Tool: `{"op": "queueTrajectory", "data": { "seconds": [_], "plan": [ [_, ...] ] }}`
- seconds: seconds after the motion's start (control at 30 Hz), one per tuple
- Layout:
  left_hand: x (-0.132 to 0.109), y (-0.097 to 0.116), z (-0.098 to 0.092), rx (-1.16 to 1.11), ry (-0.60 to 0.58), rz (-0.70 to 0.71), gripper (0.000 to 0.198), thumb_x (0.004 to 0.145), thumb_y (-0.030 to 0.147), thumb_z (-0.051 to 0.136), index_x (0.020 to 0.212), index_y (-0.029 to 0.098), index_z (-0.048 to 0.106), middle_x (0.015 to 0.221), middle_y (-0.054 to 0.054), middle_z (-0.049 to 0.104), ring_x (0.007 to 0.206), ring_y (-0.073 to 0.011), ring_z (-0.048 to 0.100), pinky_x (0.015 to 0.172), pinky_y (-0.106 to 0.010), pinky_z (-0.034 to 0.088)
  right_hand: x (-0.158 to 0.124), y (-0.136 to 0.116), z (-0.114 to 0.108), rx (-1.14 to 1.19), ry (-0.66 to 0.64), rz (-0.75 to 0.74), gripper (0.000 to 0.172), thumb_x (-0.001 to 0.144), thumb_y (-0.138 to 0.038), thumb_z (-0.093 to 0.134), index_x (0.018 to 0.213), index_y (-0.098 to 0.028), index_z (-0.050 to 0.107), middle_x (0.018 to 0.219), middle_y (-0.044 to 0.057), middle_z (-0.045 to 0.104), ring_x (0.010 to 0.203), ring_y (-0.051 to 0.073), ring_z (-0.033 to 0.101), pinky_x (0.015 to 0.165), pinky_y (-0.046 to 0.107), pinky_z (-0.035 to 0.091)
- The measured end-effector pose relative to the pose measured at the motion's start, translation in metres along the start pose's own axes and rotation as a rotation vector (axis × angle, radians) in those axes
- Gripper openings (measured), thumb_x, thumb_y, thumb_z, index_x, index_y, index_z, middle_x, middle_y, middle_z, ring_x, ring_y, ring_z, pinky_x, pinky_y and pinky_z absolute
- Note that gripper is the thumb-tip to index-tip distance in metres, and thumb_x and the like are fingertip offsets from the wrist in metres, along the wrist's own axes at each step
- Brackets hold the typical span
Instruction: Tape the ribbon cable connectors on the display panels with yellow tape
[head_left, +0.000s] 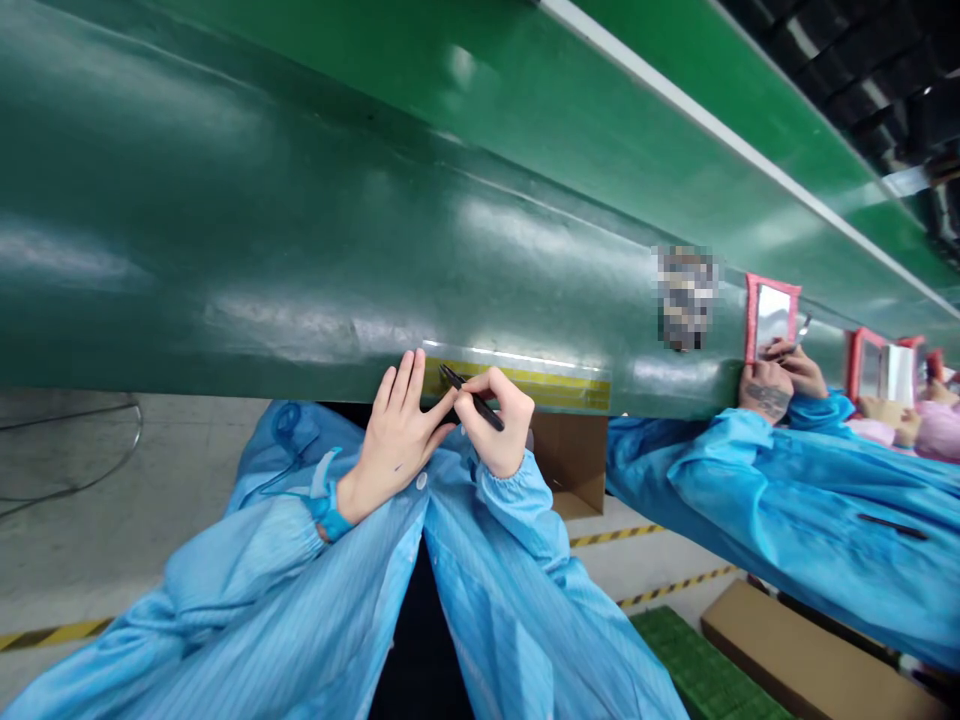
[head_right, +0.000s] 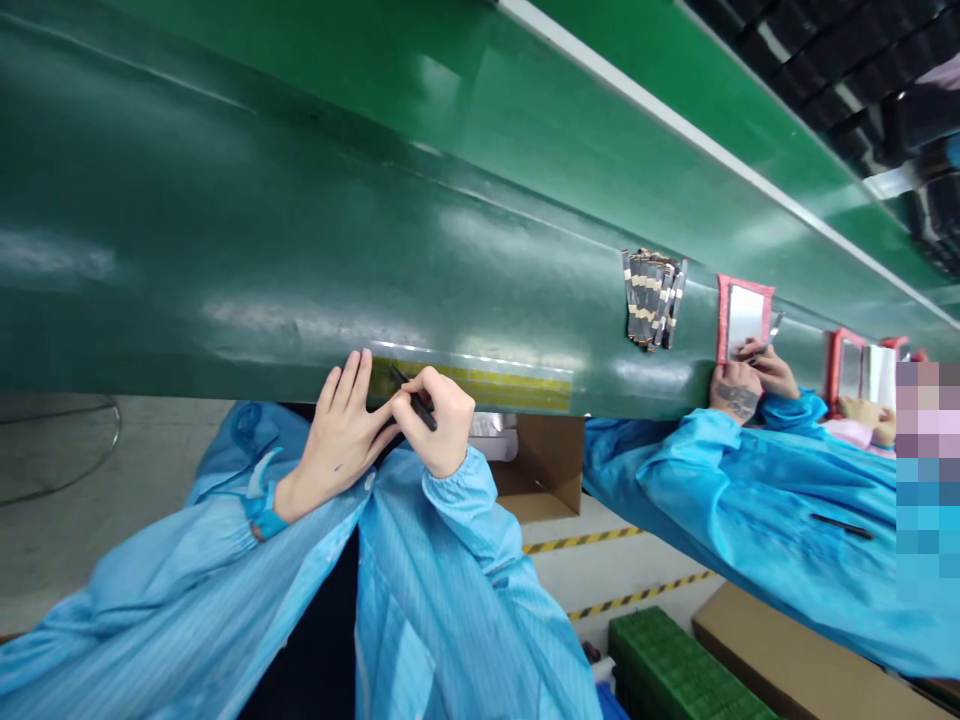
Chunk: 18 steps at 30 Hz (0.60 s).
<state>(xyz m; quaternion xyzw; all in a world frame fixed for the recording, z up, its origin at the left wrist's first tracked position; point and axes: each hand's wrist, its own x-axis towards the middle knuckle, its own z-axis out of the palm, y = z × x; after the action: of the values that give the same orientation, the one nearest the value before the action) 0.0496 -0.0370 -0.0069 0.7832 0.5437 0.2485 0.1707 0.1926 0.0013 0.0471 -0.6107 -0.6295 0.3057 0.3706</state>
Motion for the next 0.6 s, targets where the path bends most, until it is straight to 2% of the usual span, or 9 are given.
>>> {"op": "queueTrajectory", "data": {
  "seconds": [0.17, 0.27, 0.43, 0.6],
  "plan": [
    [0.0, 0.001, 0.0, 0.033, 0.022, 0.02, 0.053, 0.097, 0.033, 0.058, 0.149, 0.029, 0.049, 0.168, -0.013, -0.006, 0.154, -0.0388, 0.016, 0.121, -0.058, 0.029, 0.002, -0.007, 0.002, -0.092, -0.021, -0.05, 0.013, 0.077, -0.016, 0.06, 0.069, -0.023, 0.053, 0.063, -0.003, 0.059, 0.058, 0.014, 0.055, 0.061, 0.028, 0.046],
    [0.0, 0.002, 0.001, 0.029, 0.035, 0.011, 0.048, 0.098, 0.032, 0.057, 0.145, 0.027, 0.053, 0.169, -0.013, -0.002, 0.154, -0.0371, 0.017, 0.121, -0.058, 0.029, 0.003, -0.011, 0.003, -0.132, -0.023, -0.071, 0.014, 0.076, -0.016, 0.059, 0.068, -0.024, 0.052, 0.063, -0.003, 0.058, 0.058, 0.014, 0.054, 0.061, 0.028, 0.045],
    [0.0, 0.002, 0.001, 0.025, 0.022, -0.004, 0.045, 0.096, 0.033, 0.06, 0.14, 0.026, 0.058, 0.169, -0.013, 0.005, 0.154, -0.0364, 0.017, 0.122, -0.057, 0.028, 0.005, -0.013, 0.007, -0.11, -0.014, -0.017, 0.015, 0.075, -0.016, 0.057, 0.066, -0.024, 0.049, 0.061, -0.004, 0.054, 0.056, 0.013, 0.051, 0.059, 0.027, 0.043],
    [0.0, 0.001, 0.001, 0.073, 0.02, 0.018, 0.054, 0.096, 0.034, 0.06, 0.148, 0.031, 0.049, 0.168, -0.013, -0.006, 0.154, -0.0378, 0.017, 0.12, -0.059, 0.031, 0.008, -0.009, 0.006, 0.003, -0.002, 0.07, 0.013, 0.074, -0.017, 0.059, 0.066, -0.023, 0.051, 0.058, -0.006, 0.052, 0.053, 0.012, 0.05, 0.056, 0.025, 0.043]
  ]
}}
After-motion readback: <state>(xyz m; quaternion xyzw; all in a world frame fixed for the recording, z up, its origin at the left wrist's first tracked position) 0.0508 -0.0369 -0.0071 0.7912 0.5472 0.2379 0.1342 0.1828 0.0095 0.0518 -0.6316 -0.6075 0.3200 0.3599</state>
